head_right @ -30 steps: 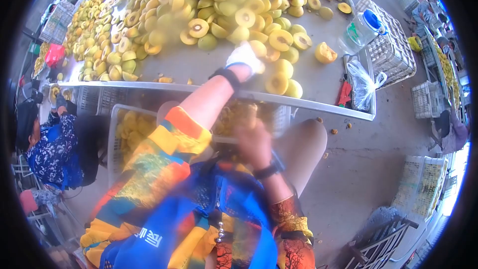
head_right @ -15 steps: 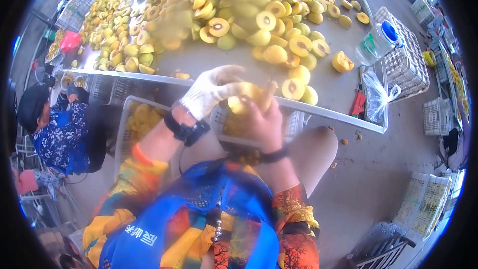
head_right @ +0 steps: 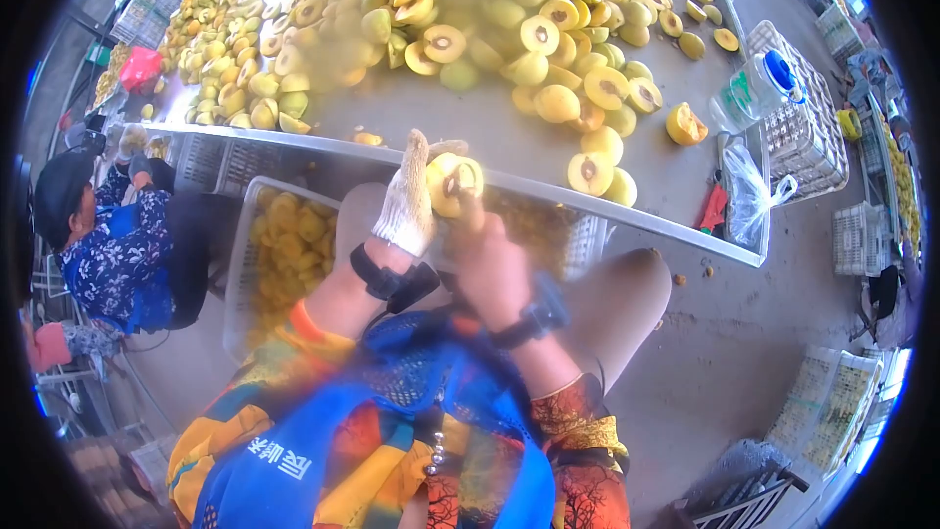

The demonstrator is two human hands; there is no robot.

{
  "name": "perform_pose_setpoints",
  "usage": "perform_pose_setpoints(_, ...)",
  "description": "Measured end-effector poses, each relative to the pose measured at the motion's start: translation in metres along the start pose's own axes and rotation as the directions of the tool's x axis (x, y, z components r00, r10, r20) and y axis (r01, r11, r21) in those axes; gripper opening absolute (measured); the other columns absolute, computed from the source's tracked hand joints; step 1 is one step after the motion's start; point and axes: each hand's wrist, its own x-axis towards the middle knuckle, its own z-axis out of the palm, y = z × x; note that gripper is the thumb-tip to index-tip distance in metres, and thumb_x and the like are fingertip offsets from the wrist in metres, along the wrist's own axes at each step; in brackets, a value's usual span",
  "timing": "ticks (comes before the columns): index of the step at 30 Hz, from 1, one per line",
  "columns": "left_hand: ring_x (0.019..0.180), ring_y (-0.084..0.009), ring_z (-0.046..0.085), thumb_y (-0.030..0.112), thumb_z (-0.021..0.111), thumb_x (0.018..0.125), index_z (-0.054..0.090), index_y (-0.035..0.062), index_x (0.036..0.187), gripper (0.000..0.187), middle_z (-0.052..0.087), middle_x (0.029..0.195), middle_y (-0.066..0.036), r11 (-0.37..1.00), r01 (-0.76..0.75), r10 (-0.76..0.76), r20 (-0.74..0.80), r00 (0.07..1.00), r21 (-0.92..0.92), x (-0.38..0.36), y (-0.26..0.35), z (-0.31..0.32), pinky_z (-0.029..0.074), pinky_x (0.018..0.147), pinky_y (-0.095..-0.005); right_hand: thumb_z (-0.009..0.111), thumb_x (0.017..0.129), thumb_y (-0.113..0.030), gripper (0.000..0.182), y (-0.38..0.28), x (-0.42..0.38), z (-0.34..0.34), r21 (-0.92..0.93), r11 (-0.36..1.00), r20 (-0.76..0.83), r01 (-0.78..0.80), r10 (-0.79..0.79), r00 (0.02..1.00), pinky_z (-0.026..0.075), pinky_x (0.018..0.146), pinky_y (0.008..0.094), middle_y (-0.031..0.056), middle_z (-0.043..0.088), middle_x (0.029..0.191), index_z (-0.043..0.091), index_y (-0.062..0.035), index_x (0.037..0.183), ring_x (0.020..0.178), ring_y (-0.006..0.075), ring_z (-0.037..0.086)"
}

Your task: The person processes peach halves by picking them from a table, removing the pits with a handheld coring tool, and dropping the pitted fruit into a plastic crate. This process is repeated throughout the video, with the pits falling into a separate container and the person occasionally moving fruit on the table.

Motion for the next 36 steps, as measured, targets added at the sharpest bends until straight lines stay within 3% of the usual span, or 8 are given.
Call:
perform_pose_setpoints(3,0.084,-0.0133,0.057,0.048,0.042,0.092,0.058,-0.0008,0.104,0.053,0.06,0.093,-0.007,0.999,-0.009,0.008,-0.033,0.999,-0.041,-0.009,0.005,0.011,0.049,0.074,-0.0252,0.059,0.083,-0.018,0.025,0.003,0.0,0.006,0.022,0.996,0.031,-0.084,0.084,0.996,0.047,0.061,0.0441,0.0253,0.06,0.073,0.049,-0.0015,0.099,0.073,0.0422,0.06)
perform_pose_setpoints(9,0.067,-0.0115,0.055,0.044,0.05,0.09,0.057,-0.0029,0.101,0.048,0.061,0.082,-0.007,0.95,-0.304,0.301,0.046,0.952,0.072,-0.008,-0.008,0.008,0.046,0.061,-0.0249,0.057,0.082,-0.014,0.021,-0.002,-0.002,0.005,-0.027,0.998,0.065,-0.051,0.053,0.996,0.045,0.061,0.0468,0.0266,0.058,0.072,0.045,0.0006,0.09,0.073,0.0453,0.057)
perform_pose_setpoints(16,0.064,-0.0094,0.056,0.052,0.046,0.088,0.065,-0.0007,0.077,0.058,0.06,0.069,-0.004,0.892,-0.101,-0.027,0.274,0.961,0.441,0.004,0.037,0.002,0.044,0.061,-0.021,0.053,0.079,-0.009,0.019,-0.007,-0.008,0.0,0.016,0.997,0.179,-0.077,0.073,0.981,0.045,0.064,0.0465,0.0284,0.057,0.072,0.045,0.0019,0.091,0.075,0.0465,0.056)
perform_pose_setpoints(22,0.063,-0.011,0.056,0.054,0.05,0.085,0.065,-0.001,0.077,0.058,0.06,0.067,-0.005,0.745,-0.156,-0.124,0.364,0.923,0.649,0.026,0.041,-0.005,0.043,0.059,-0.0219,0.054,0.079,-0.01,0.018,-0.002,-0.003,0.001,0.063,0.993,0.212,-0.103,0.087,0.973,0.047,0.065,0.042,0.0257,0.059,0.072,0.048,0.0016,0.092,0.075,0.0422,0.059)
perform_pose_setpoints(25,0.063,-0.0111,0.056,0.051,0.051,0.087,0.064,-0.0011,0.082,0.054,0.059,0.067,-0.006,0.878,-0.076,-0.043,0.238,0.97,0.472,0.016,0.036,0.004,0.044,0.058,-0.0215,0.054,0.08,-0.01,0.019,-0.005,0.0,0.004,0.02,1.0,0.121,-0.016,0.014,0.993,0.047,0.065,0.0401,0.0234,0.06,0.073,0.05,0.0005,0.094,0.073,0.0393,0.061)
perform_pose_setpoints(28,0.061,-0.0123,0.055,0.042,0.052,0.089,0.061,-0.0018,0.088,0.044,0.059,0.068,-0.008,0.994,-0.056,0.047,0.094,0.995,0.098,0.007,0.017,0.014,0.043,0.054,-0.0241,0.054,0.08,-0.011,0.019,-0.006,-0.003,0.016,0.185,0.981,-0.049,0.057,-0.048,0.998,0.048,0.065,0.0393,0.022,0.06,0.074,0.05,-0.0007,0.096,0.072,0.0376,0.061)
perform_pose_setpoints(32,0.062,-0.0116,0.055,0.038,0.049,0.092,0.06,-0.0017,0.092,0.041,0.059,0.071,-0.007,0.956,-0.289,0.289,0.019,0.957,0.04,-0.004,-0.001,0.018,0.044,0.055,-0.0225,0.054,0.08,-0.011,0.018,-0.011,-0.005,0.017,0.254,0.957,0.015,-0.139,0.14,0.99,0.048,0.063,0.0387,0.0215,0.059,0.073,0.049,-0.0014,0.095,0.069,0.036,0.061)
perform_pose_setpoints(36,0.066,-0.0094,0.055,0.046,0.043,0.092,0.063,-0.001,0.089,0.051,0.06,0.073,-0.004,0.904,-0.381,0.382,0.036,0.924,0.194,-0.006,-0.001,0.021,0.045,0.062,-0.0212,0.054,0.079,-0.009,0.019,-0.013,-0.006,0.013,0.179,0.983,-0.027,-0.041,0.047,0.999,0.047,0.063,0.0407,0.0237,0.059,0.073,0.048,-0.0008,0.095,0.071,0.0398,0.06)
